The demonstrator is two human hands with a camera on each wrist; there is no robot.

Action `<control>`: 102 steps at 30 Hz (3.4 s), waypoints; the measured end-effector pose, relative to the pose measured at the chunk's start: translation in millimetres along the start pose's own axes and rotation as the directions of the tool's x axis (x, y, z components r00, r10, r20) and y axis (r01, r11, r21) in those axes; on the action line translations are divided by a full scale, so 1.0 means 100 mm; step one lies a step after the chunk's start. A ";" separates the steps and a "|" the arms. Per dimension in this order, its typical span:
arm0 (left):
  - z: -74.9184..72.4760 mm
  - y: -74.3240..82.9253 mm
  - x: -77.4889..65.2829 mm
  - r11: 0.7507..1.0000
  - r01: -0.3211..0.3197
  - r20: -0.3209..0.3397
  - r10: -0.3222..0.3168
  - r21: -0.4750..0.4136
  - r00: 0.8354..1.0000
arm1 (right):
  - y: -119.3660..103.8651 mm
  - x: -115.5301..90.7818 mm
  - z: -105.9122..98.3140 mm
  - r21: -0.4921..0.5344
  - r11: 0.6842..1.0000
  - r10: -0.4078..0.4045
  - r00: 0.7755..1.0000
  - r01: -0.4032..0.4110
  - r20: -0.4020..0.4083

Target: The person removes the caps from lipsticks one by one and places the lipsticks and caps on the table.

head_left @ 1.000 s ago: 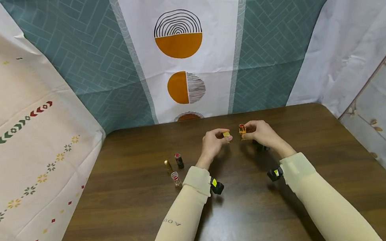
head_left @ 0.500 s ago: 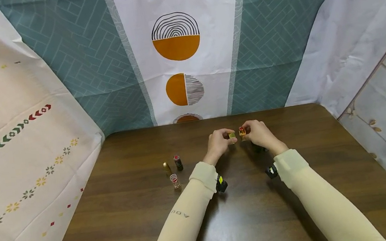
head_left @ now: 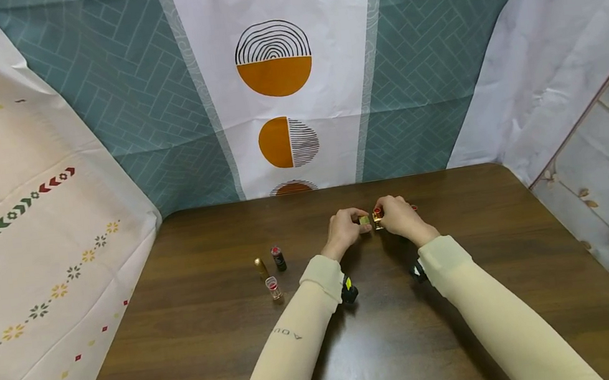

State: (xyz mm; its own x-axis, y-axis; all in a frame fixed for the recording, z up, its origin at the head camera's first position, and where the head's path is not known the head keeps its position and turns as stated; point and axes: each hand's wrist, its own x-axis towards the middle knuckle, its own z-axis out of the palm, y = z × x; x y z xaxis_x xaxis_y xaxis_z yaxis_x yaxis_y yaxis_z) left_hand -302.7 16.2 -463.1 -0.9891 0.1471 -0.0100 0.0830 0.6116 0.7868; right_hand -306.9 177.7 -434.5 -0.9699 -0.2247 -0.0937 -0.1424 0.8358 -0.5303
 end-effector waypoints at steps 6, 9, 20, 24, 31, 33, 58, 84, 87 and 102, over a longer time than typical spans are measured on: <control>0.06 -0.04 0.04 1.000 -0.003 0.024 0.003 -0.019 1.000 | -0.04 0.01 0.06 -0.009 0.996 0.090 0.996 -0.089 0.023; 0.09 -0.05 0.06 1.000 -0.009 0.027 0.009 -0.015 1.000 | -0.02 0.03 0.08 -0.031 0.997 0.078 0.996 -0.077 0.032; 0.11 -0.07 0.06 1.000 -0.010 0.024 0.011 -0.026 1.000 | -0.04 0.03 0.11 -0.080 0.996 0.029 0.999 -0.028 0.014; 0.10 -0.08 0.06 1.000 -0.019 0.026 0.020 -0.017 0.999 | -0.05 0.00 0.08 -0.078 0.997 0.015 1.000 -0.014 0.010; 0.02 -0.05 0.03 0.998 -0.044 0.041 0.046 -0.036 0.998 | -0.15 -0.09 -0.10 -0.068 0.997 -0.037 0.999 0.037 -0.001; -0.01 -0.02 0.01 0.997 -0.059 0.035 0.061 -0.049 0.998 | -0.18 -0.13 -0.16 -0.054 0.997 -0.048 0.999 0.047 -0.010; -0.89 0.17 -0.60 0.953 -0.264 -0.047 0.259 -0.149 0.965 | -0.32 -0.45 -0.26 0.396 0.882 -0.208 0.965 0.257 -0.162; -1.62 -0.12 -0.78 0.965 -0.229 0.029 0.234 -0.129 0.972 | -0.43 -0.43 0.10 0.537 0.788 -0.352 0.936 0.301 -0.007; -1.65 -0.15 -0.78 0.977 -0.188 0.061 0.195 -0.101 0.979 | -0.44 -0.44 0.13 0.559 0.777 -0.352 0.936 0.290 0.003; -1.84 -0.21 -0.89 0.993 -0.110 0.163 0.102 0.040 0.981 | -0.43 -0.45 0.22 0.612 0.757 -0.352 0.932 0.230 0.085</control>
State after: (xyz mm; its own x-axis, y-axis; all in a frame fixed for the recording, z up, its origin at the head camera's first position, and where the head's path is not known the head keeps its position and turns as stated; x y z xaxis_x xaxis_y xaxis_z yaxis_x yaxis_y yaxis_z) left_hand -239.0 -152.8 -365.5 -0.9422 0.3337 -0.0307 0.1958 0.6225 0.7578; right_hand -253.0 140.7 -425.9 -0.8374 -0.5459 0.0277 -0.2097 0.2740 -0.9386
